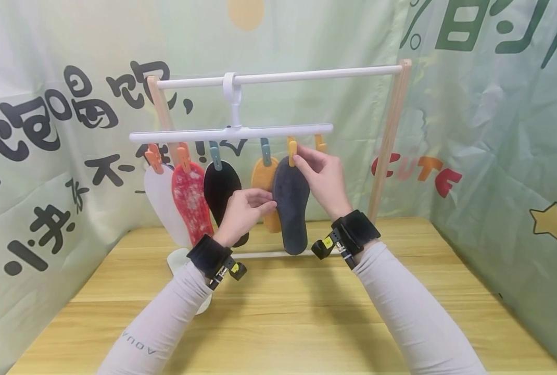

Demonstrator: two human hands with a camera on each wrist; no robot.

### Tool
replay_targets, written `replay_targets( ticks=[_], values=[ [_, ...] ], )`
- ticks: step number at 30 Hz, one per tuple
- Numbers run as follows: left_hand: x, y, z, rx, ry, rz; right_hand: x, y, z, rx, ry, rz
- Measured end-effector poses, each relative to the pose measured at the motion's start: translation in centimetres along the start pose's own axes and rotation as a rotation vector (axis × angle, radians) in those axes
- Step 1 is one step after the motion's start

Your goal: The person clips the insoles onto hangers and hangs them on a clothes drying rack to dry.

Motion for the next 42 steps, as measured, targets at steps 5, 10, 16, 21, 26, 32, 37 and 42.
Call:
replay_targets(
  ticks=[5, 10, 16, 21, 26, 32, 37, 42],
  values=[
    [0.4, -0.3, 0.1, -0.009, -0.019, 0.014, 0.7, 0.7, 0.3, -0.042, 0.051, 0.038],
    [0.7, -0.8, 0.3, -0.009, -0.052, 0.017, 1.4, 1.2, 1.0, -0.037, 0.091, 0.032],
    [1.2, -1.3, 0.9, -0.010, -0.079, 0.012, 2.1, 1.4, 1.4, -0.030, 0.124, 0.044],
    [1.5, -1.6, 1.5, -0.021, -0.097, 0.005, 2.4, 1.4, 1.4, -0.039, 0.164, 0.091],
    [1.6, -2.0, 2.1, -0.044, -0.112, -0.003, 2.8, 1.4, 1.4, -0.034, 0.173, 0.092],
    [1.8, -2.7, 2.7, -0.066, -0.137, 0.033, 3.2, 1.6, 1.2, -0.052, 0.166, 0.069],
    [2.1, -3.4, 3.2, -0.086, -0.171, 0.061, 3.6, 2.1, 0.9, -0.061, 0.139, 0.041],
    [2.5, -4.2, 3.9, -0.092, -0.201, 0.086, 4.1, 2.8, 0.4, -0.085, 0.116, 0.016]
  ],
)
Point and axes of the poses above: each hand's wrist, its own x-axis away from the middle knuckle, its own z-axis out of the back of the hand, y = z × x, the point moved 5 cm from there along -x, towards the middle knuckle, and after that the axes turned 9 degrees about z, right-handed, at the moved point
